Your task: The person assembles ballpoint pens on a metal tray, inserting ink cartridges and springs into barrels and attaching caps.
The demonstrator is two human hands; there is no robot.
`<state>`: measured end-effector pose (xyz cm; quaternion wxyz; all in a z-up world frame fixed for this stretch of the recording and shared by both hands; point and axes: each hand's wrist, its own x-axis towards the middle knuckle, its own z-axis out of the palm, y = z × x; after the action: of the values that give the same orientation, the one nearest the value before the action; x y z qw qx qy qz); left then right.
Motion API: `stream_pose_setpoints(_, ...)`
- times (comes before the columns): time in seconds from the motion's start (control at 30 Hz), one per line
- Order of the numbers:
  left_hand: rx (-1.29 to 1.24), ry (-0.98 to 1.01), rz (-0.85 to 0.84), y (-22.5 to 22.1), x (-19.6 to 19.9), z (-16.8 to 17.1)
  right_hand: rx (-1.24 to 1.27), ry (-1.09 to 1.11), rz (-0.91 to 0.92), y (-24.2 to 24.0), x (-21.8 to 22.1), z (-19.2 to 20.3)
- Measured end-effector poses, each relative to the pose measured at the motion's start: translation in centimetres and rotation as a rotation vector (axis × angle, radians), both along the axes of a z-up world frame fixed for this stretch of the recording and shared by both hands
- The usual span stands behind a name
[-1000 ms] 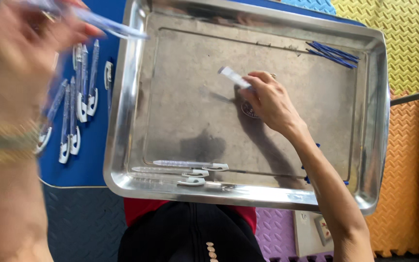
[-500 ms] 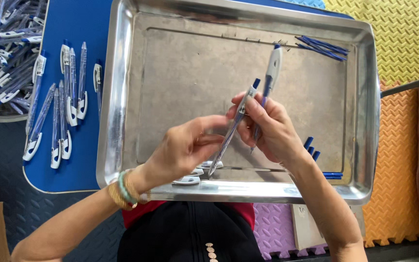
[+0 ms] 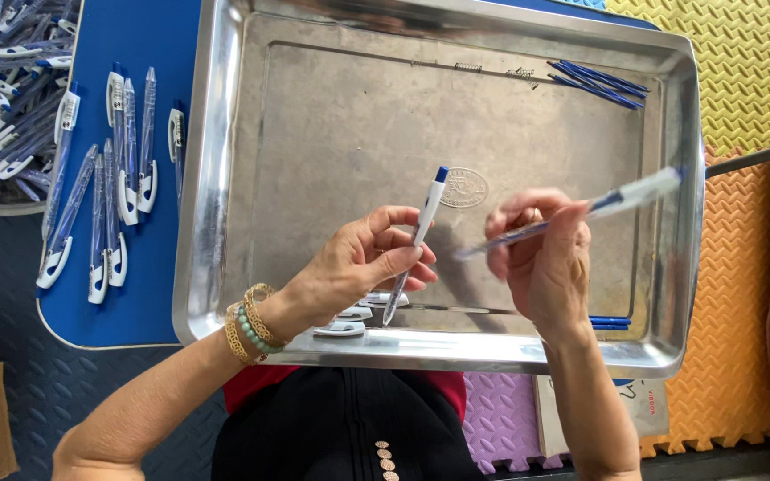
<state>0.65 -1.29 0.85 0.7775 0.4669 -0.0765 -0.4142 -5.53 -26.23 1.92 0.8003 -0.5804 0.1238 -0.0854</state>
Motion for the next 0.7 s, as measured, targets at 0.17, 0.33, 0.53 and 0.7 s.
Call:
stream_pose_setpoints(0.17,-0.049,0.114,-0.012,0.1,0.1,-0.6,-0.047,-0.003,-0.023,2.7,-0.5,0.9)
stream_pose_setpoints(0.33,-0.064,0.133,-0.01,0.1,0.0,-0.2,-0.344,-0.102,-0.082,5.1,-0.9,0.9)
stream_pose_setpoints(0.53,-0.088,0.145,-0.003,0.1,-0.2,-0.4,-0.427,-0.245,-0.124,4.9,-0.9,-0.6)
stream_pose_setpoints(0.7,-0.092,0.151,-0.001,-0.1,-0.3,-0.6,-0.441,-0.285,-0.106,5.3,-0.5,-0.2)
